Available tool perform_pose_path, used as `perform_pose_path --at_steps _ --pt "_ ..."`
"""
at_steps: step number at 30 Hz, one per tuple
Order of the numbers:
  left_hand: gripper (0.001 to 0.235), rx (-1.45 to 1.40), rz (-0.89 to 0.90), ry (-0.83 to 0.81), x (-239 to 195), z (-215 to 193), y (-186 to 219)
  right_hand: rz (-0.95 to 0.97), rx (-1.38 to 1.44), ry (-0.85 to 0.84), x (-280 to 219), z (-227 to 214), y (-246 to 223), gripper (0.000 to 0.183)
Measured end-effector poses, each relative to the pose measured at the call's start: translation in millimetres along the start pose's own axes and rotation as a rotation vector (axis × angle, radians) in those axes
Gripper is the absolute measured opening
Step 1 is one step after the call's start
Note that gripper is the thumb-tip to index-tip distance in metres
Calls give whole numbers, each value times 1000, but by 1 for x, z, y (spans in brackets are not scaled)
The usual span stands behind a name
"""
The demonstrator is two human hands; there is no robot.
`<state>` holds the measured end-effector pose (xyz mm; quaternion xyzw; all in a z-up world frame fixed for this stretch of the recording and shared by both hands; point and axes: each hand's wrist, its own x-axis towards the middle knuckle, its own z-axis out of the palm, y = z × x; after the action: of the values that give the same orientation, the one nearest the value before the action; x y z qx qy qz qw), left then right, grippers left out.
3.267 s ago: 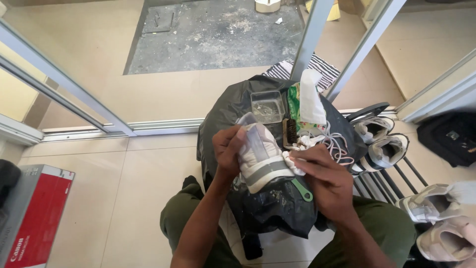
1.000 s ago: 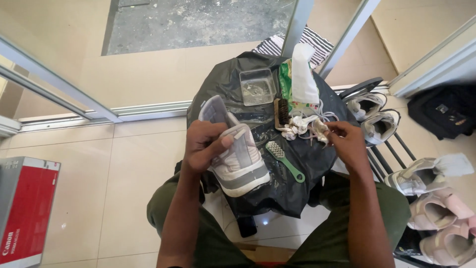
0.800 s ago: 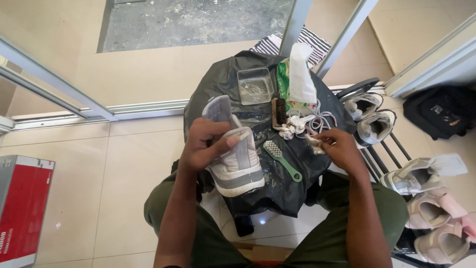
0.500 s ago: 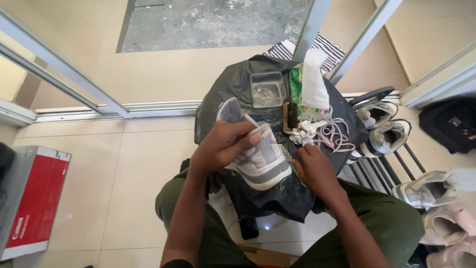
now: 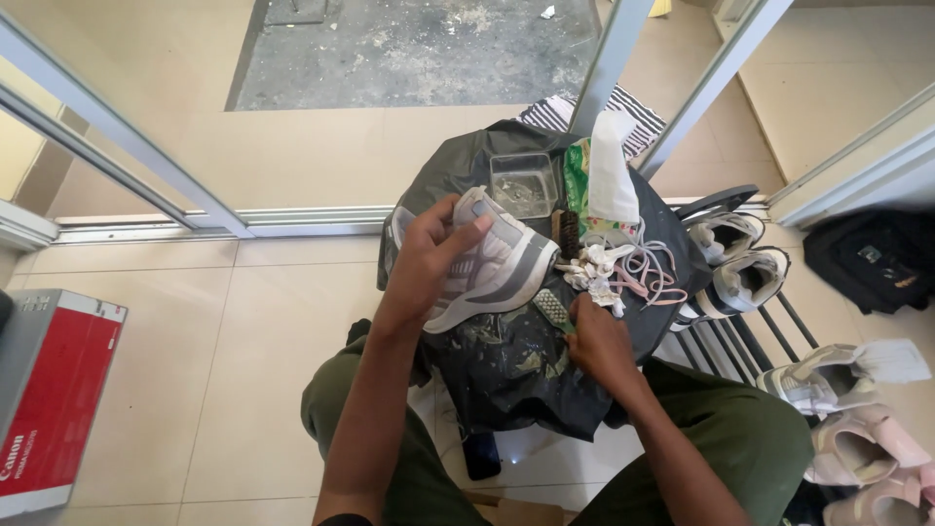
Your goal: The person scrubs a white sneaker with a green brush, repeatedly dipping the brush into a small container of liquid. They wipe the shoe with a white cloth and continue scrubbing different sections of the upper and sole.
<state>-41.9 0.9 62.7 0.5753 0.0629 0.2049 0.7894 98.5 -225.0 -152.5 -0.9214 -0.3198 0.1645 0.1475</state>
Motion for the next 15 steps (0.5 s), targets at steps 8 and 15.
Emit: perform_pose_path --at_steps 8,15 --pt "25 -163 -236 80 16 -24 -36 -101 135 -14 -6 -30 -2 18" --pt "26 -308 -237 131 21 -21 -46 -234 1129 111 -25 -82 -3 18"
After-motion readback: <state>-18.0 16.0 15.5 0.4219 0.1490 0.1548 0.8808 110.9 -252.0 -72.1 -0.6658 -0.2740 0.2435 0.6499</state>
